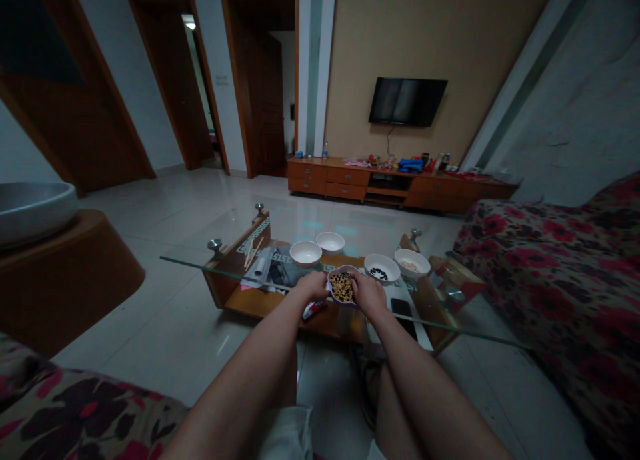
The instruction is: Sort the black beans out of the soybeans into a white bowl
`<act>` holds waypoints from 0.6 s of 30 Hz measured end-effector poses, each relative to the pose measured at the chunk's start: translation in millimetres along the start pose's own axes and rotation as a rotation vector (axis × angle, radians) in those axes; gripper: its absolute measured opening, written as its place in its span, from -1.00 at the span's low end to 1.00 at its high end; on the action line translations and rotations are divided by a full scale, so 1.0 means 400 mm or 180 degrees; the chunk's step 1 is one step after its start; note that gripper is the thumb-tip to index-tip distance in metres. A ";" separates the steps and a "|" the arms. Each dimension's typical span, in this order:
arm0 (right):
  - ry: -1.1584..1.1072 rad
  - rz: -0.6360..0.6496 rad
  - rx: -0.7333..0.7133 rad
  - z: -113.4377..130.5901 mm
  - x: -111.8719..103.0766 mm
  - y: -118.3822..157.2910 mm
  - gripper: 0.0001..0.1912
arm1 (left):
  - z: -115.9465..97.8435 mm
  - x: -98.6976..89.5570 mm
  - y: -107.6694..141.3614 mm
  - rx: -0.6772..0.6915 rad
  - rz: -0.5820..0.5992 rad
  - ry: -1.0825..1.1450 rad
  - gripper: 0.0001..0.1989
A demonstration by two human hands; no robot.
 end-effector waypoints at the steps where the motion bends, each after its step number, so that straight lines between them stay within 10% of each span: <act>1: -0.0002 0.0006 0.0005 0.000 0.000 0.000 -0.64 | 0.002 0.001 -0.001 -0.0005 -0.0004 0.0004 -0.62; 18: -0.0070 -0.0127 -0.0183 -0.005 0.000 0.002 -0.61 | 0.002 0.003 -0.004 0.0049 -0.0013 0.0029 -0.64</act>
Point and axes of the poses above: each hand's wrist, its own y-axis away from the middle knuckle, its own x-axis out of the palm, z = x × y, the point moved 6 cm from there along -y, towards the middle knuckle, and after that the axes turned 4 degrees about y, right-handed, at the moved point
